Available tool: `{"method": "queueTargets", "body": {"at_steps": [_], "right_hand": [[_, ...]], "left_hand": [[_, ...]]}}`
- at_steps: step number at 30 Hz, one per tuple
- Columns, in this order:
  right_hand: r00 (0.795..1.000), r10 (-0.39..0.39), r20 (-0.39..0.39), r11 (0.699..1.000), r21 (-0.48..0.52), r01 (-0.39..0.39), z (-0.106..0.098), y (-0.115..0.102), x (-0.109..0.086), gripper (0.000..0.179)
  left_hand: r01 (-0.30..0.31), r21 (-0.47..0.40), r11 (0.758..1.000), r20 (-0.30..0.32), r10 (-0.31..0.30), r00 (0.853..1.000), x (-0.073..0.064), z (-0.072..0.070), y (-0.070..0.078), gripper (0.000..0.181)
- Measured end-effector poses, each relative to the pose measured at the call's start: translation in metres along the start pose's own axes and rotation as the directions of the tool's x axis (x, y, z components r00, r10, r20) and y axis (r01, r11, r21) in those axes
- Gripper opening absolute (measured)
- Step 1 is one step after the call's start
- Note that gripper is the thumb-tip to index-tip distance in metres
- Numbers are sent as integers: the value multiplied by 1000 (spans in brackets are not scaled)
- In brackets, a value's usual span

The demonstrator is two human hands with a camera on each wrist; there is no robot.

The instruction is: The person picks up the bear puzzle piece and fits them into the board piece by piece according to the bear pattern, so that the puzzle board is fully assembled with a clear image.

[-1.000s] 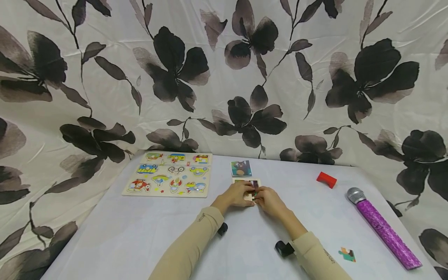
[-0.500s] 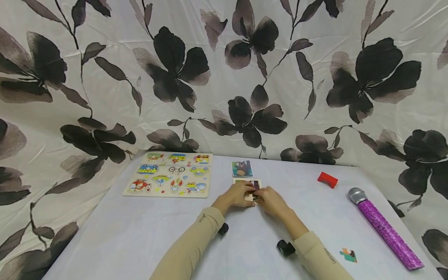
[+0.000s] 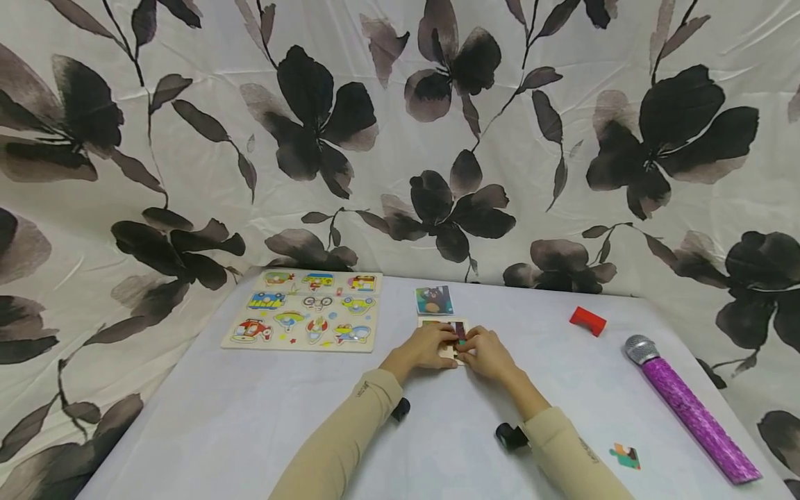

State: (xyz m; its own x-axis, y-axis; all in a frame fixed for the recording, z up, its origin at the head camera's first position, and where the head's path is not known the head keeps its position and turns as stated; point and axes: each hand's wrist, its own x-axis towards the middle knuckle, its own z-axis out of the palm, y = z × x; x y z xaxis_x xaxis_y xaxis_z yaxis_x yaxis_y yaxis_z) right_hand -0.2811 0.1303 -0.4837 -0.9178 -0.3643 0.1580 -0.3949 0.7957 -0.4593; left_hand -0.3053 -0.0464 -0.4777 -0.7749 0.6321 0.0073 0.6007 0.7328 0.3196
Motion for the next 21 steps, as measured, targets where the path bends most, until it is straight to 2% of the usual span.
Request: {"method": "queueTargets", "body": {"at_steps": [3, 6, 8, 12, 16, 18, 21], "right_hand": [[998, 43, -47, 997, 66, -40, -5, 4, -5, 17], [995, 42, -90, 991, 134, -30, -15, 12, -13, 19], [996, 31, -85, 986, 165, -17, -27, 20, -22, 22], [999, 39, -10, 986, 165, -37, -61, 35, -46, 32], [989, 100, 109, 986, 124, -113, -93, 49, -80, 43], [973, 158, 169, 980, 96, -175, -104, 56, -99, 48], [928, 272, 253, 956, 42, -291, -116, 63, -125, 55]], "left_hand": [[1, 6, 1000, 3, -1, 1000, 1, 0, 2, 56], [6, 15, 1000, 4, -6, 1000, 3, 0, 3, 57], [10, 16, 1000, 8, -11, 1000, 3, 0, 3, 57], [19, 20, 1000, 6, -19, 1000, 2, -1, 3, 57], [34, 17, 999, 17, -34, 999, 0, -3, 4, 57], [36, 17, 999, 21, -36, 999, -1, -3, 4, 57], [30, 15, 999, 17, -31, 999, -1, -2, 3, 57]]}}
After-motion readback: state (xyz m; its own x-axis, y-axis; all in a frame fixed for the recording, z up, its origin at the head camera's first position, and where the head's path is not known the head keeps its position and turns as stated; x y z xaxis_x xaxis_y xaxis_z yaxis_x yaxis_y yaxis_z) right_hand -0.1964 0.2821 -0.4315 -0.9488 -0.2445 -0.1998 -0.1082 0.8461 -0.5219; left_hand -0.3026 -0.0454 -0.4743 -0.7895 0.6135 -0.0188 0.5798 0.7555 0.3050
